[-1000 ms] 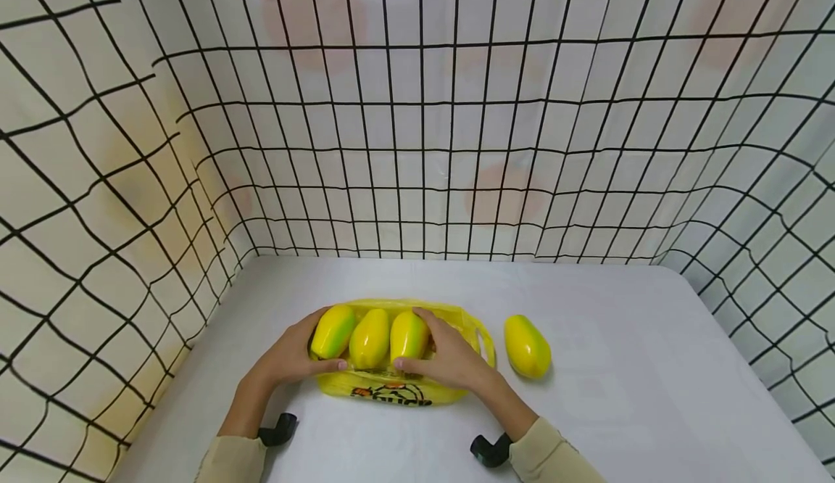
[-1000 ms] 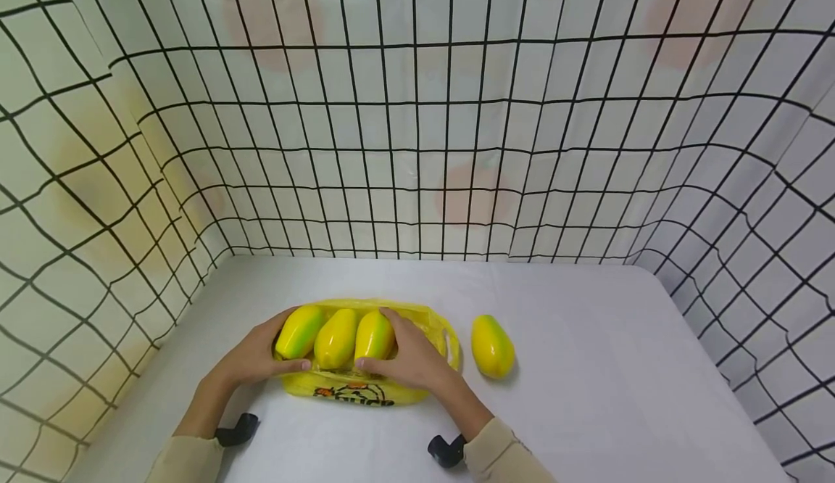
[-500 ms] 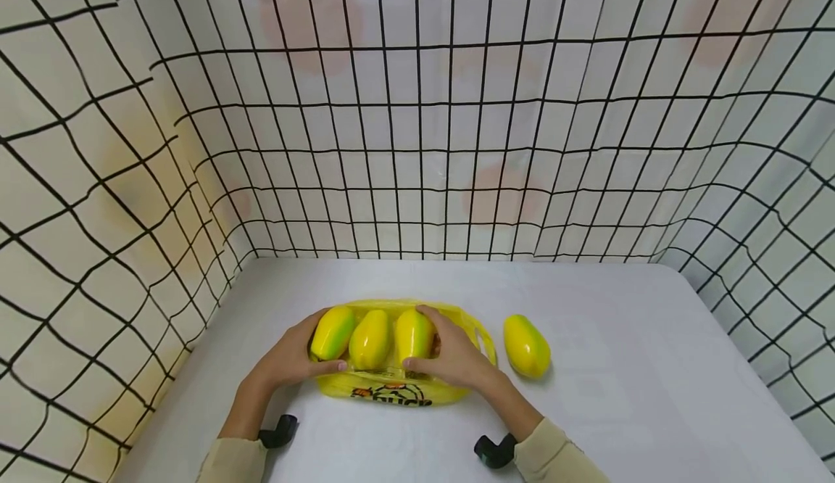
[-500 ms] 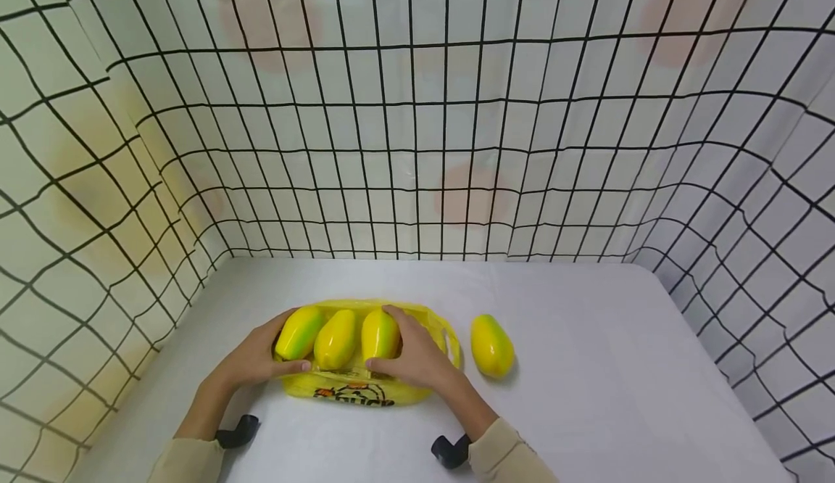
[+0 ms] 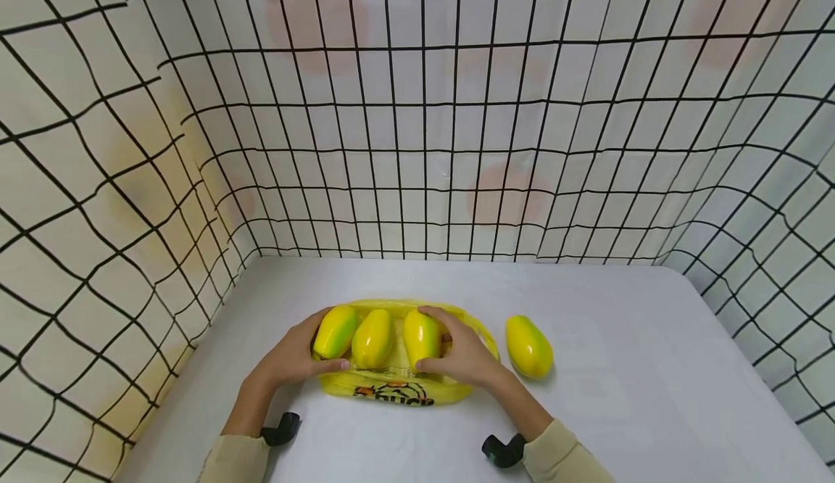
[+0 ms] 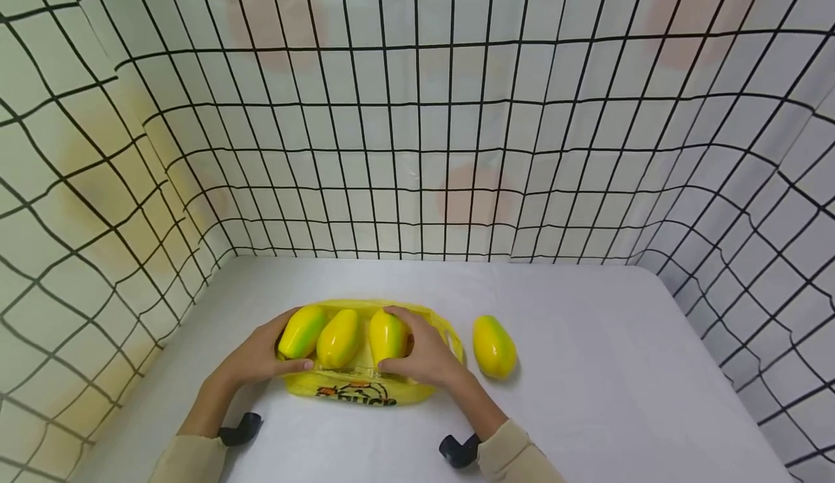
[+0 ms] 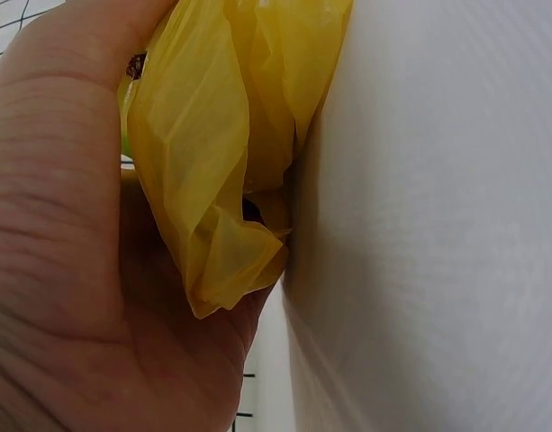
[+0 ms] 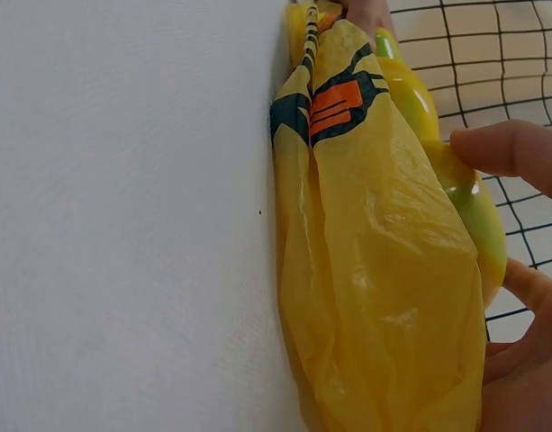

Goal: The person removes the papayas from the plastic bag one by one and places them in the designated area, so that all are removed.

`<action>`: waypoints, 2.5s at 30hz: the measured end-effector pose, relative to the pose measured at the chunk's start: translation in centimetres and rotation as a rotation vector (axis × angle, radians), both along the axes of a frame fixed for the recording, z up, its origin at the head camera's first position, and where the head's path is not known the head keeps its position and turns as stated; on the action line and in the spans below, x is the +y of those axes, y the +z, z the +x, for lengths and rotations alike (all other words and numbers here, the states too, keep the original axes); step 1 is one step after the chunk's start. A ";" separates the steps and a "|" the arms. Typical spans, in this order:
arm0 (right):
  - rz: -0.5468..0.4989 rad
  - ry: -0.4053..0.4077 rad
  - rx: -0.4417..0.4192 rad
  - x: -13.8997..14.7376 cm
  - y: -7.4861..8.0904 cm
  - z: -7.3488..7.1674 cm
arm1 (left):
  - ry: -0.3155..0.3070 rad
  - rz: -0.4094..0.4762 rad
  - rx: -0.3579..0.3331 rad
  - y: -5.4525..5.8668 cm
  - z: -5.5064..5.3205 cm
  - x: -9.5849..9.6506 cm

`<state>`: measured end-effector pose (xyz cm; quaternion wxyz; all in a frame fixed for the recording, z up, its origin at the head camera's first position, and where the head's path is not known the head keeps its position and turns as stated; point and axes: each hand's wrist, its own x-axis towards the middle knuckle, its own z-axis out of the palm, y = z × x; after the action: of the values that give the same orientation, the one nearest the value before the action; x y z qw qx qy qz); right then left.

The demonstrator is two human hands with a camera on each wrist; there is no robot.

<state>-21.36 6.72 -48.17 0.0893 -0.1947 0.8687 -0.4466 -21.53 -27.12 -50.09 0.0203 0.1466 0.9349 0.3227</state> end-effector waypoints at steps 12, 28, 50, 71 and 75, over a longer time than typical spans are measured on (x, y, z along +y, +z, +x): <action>-0.001 -0.049 -0.019 0.5 0.3 -0.1 | 0.004 -0.003 -0.009 0.2 0.0 0.2; -0.065 -0.041 -0.051 1.7 1.0 0.1 | 0.001 0.000 -0.003 -0.1 -0.1 0.0; -0.133 -0.088 -0.085 3.5 2.4 0.2 | -0.008 0.005 0.001 0.1 0.0 -0.1; -0.124 -0.068 -0.058 6.0 4.0 0.4 | 0.000 0.011 -0.006 -0.1 -0.1 -0.1; -0.119 -0.074 -0.053 6.8 4.2 0.3 | -0.001 0.012 -0.002 -0.2 -0.1 -0.2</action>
<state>-21.09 13.49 -43.95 0.0839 -0.1557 0.8445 -0.5056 -21.64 -27.31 -50.29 0.0205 0.1467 0.9329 0.3283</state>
